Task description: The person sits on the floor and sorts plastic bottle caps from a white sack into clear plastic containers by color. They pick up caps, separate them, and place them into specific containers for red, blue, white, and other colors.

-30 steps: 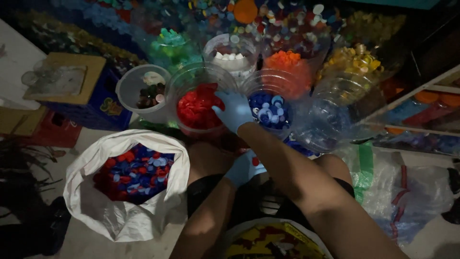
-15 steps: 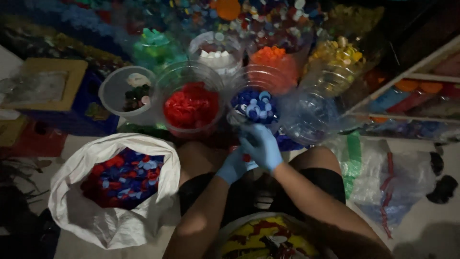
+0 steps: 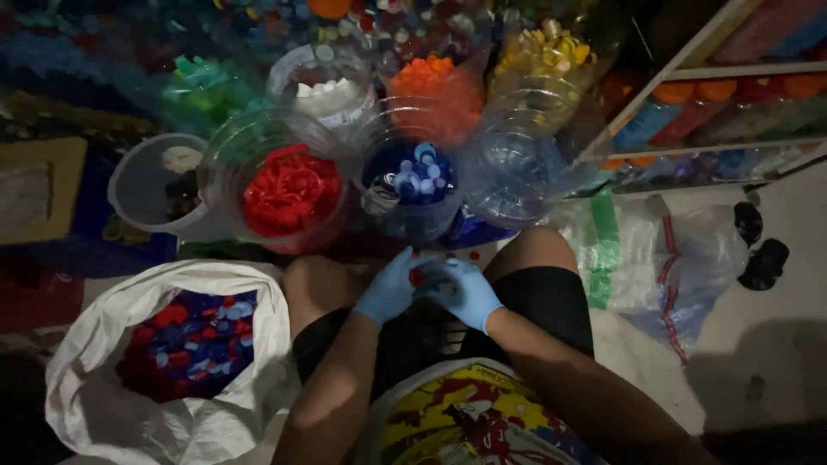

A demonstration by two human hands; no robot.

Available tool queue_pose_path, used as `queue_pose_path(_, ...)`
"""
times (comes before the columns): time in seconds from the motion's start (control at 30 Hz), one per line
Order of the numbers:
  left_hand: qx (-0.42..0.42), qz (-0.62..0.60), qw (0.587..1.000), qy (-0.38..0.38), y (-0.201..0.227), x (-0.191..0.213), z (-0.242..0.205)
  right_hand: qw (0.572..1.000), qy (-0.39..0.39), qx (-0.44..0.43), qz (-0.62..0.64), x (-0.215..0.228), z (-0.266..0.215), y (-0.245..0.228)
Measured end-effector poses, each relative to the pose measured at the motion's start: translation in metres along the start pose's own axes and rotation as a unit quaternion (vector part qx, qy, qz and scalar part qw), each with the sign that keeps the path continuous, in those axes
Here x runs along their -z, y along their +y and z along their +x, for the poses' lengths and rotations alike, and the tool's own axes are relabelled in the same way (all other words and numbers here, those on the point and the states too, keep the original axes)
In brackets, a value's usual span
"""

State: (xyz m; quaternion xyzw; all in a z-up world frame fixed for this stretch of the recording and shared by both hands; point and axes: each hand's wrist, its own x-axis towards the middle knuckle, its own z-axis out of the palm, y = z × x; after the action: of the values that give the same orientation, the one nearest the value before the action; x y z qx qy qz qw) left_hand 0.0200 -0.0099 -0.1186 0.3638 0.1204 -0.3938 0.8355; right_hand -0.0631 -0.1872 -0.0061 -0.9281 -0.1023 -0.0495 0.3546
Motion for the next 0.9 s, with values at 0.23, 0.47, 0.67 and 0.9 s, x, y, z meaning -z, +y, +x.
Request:
queue_pose_path(0.23, -0.012, 0.065, 0.998, 0.018, 0.015, 0.019, -0.005, 0.998, -0.025, 0.032, -0.039, -0.024, 0.011, 0.018)
queue_pose_path(0.47, -0.006, 0.055, 0.998, -0.016, -0.014, 0.044, 0.034, 0.996, -0.036, 0.048, -0.061, -0.009, 0.016, 0.004)
queue_pose_path(0.67, -0.024, 0.072, 0.997, -0.003, 0.034, -0.075, -0.064, 0.996, 0.017, 0.068, -0.056, -0.016, 0.016, 0.01)
queue_pose_path(0.9, -0.036, 0.082, 0.995, 0.039, 0.029, -0.058, -0.058, 0.995, 0.045, 0.058, -0.064, -0.012, 0.016, 0.007)
